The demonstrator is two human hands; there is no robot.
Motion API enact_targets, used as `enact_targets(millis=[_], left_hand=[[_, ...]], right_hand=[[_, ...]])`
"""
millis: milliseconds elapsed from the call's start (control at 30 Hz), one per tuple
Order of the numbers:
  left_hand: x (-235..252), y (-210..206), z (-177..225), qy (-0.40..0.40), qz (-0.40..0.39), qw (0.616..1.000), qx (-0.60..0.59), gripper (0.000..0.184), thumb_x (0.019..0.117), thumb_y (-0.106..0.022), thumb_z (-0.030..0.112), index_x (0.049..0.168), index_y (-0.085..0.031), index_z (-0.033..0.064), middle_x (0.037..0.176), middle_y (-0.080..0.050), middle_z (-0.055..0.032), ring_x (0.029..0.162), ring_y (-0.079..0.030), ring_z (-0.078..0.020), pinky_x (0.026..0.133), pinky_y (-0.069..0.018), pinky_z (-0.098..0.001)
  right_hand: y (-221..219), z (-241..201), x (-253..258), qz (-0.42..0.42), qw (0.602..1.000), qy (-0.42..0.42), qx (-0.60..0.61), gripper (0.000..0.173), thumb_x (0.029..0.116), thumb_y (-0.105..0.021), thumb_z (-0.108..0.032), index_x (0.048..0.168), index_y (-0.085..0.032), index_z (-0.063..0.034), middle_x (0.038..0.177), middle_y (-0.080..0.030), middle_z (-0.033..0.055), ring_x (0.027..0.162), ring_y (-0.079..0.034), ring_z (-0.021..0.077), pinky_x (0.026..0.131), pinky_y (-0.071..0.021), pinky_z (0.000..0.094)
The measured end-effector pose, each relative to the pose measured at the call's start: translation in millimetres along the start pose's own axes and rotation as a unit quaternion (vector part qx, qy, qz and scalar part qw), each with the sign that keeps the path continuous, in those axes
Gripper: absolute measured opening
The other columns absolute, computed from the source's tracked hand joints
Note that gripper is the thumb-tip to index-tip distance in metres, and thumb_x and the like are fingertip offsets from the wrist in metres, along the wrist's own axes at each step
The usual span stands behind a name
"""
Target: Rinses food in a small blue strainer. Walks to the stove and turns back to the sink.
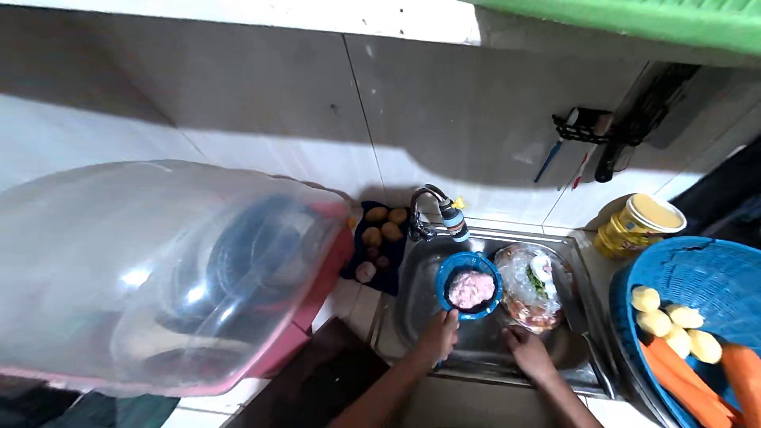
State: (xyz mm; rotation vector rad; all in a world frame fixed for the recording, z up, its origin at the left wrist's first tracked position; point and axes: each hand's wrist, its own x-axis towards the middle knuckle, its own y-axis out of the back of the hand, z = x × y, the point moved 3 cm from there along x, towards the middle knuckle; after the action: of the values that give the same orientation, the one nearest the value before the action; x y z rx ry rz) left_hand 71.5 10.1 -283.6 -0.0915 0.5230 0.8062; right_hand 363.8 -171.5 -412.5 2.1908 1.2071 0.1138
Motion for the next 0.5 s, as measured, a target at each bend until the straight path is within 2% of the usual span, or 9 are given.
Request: enact_targets(millis=[67, 133, 233, 333, 400, 500], left_hand=[[8, -8, -2, 0.034, -0.011, 0.999, -0.004, 0.061, 0.0999, -0.039, 0.072, 0.121, -0.063, 0.0203, 0.071, -0.058, -0.0058, 0.056, -0.055, -0.0214, 0.049, -0.0512, -0.0424], [-4, -11, -3, 0.007, -0.018, 0.999, -0.03, 0.06, 0.1007, -0.039, 0.07, 0.119, -0.064, 0.0191, 0.069, -0.056, -0.0052, 0.055, -0.054, -0.0208, 0.049, -0.0511, -0.0418], [-19, -11, 0, -0.068, -0.014, 0.996, -0.062, 0.056, 0.1036, -0.039, 0.065, 0.116, -0.064, 0.0162, 0.071, -0.058, -0.0046, 0.057, -0.056, -0.0192, 0.051, -0.0522, -0.0389], [10, -17, 4, -0.009, -0.024, 0.997, -0.066, 0.061, 0.1008, -0.038, 0.071, 0.121, -0.062, 0.0183, 0.069, -0.054, -0.0052, 0.054, -0.052, -0.0196, 0.05, -0.05, -0.0399], [23, -21, 5, 0.02, -0.014, 0.999, -0.044, 0.061, 0.0996, -0.039, 0.073, 0.12, -0.064, 0.0206, 0.069, -0.056, -0.0059, 0.054, -0.052, -0.0206, 0.049, -0.0499, -0.0414], [1, -19, 0, -0.037, -0.014, 0.997, -0.073, 0.058, 0.1025, -0.038, 0.068, 0.118, -0.064, 0.0181, 0.07, -0.057, -0.0051, 0.056, -0.055, -0.0201, 0.05, -0.0514, -0.0403]], right_hand=[[-2, -4, 3, -0.008, 1.0, -0.001, -0.027, 0.044, 0.0957, -0.052, -0.068, 0.114, -0.071, -0.0323, 0.099, -0.075, -0.0056, 0.087, -0.073, 0.0133, 0.079, -0.0633, 0.0462], [-1, 1, 7, -0.009, 1.0, 0.005, -0.025, 0.047, 0.0954, -0.051, -0.07, 0.116, -0.071, -0.032, 0.101, -0.076, -0.0054, 0.09, -0.073, 0.0136, 0.081, -0.0634, 0.0467], [-3, 12, 11, -0.006, 1.0, 0.005, 0.006, 0.045, 0.0964, -0.052, -0.068, 0.115, -0.071, -0.0319, 0.1, -0.076, -0.0055, 0.087, -0.073, 0.0128, 0.078, -0.0644, 0.0448], [-6, 6, 13, -0.023, 1.0, -0.009, -0.003, 0.045, 0.0962, -0.051, -0.068, 0.114, -0.072, -0.0321, 0.099, -0.076, -0.0046, 0.085, -0.073, 0.0137, 0.077, -0.0638, 0.0461], [-9, 7, 18, -0.029, 0.999, -0.008, -0.014, 0.047, 0.0958, -0.051, -0.069, 0.113, -0.071, -0.0311, 0.097, -0.075, -0.0032, 0.083, -0.073, 0.0153, 0.075, -0.0634, 0.0477], [-7, 16, 17, -0.014, 1.0, -0.003, -0.007, 0.047, 0.0952, -0.051, -0.07, 0.112, -0.071, -0.0307, 0.096, -0.075, -0.003, 0.082, -0.072, 0.0156, 0.073, -0.0633, 0.0481]])
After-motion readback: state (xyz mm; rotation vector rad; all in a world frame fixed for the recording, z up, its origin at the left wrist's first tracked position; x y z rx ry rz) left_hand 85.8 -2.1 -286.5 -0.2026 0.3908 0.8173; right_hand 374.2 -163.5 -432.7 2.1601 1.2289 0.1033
